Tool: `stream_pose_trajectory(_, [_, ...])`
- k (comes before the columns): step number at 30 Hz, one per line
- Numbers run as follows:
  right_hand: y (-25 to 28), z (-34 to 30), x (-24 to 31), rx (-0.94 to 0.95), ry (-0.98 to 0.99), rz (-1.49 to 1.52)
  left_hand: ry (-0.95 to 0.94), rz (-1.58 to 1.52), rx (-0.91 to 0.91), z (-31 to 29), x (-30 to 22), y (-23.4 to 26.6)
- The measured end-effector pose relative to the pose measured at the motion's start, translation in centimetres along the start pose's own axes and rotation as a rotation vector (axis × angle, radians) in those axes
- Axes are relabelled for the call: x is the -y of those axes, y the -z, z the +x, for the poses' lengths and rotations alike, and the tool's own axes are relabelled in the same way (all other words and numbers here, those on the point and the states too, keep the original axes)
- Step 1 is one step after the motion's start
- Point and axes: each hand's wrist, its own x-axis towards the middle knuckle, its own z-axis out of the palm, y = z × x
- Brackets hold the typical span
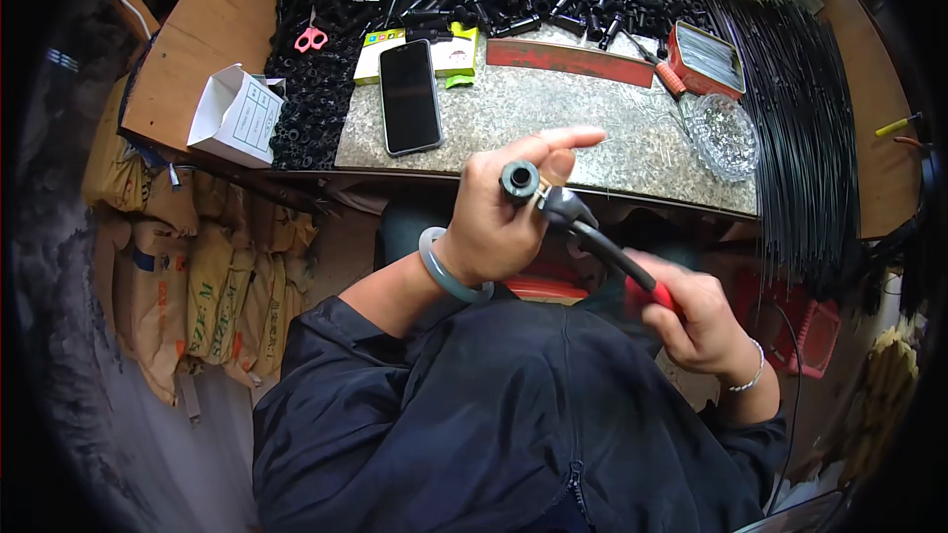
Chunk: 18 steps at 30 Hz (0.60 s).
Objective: Assembling electrical or solar connectors by inserting wires into housings and tightening them with tools.
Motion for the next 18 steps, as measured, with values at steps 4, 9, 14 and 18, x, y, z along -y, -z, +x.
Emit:
stream_pose_trajectory(4, [0.4, 0.1, -0.2, 0.702, -0.574, 1.181, 0.023, -0.104, 0.016, 0.0, 0.0, -0.5])
stream_pose_trajectory(9, [-1.2, 0.1, 0.0, -0.177, 0.059, -0.291, 0.001, -0.040, 0.011, -0.2, 0.8, -0.5])
stream_pose_trajectory(14, [0.4, 0.6, 0.0, 0.572, -0.498, 0.881, 0.052, -0.129, 0.042, -0.3, 0.2, -0.9])
stream_pose_trajectory(18, [-0.8, 0.3, 0.5, 0.046, -0.261, 0.035, 0.030, -0.047, 0.008, -0.3, 0.9, -0.9])
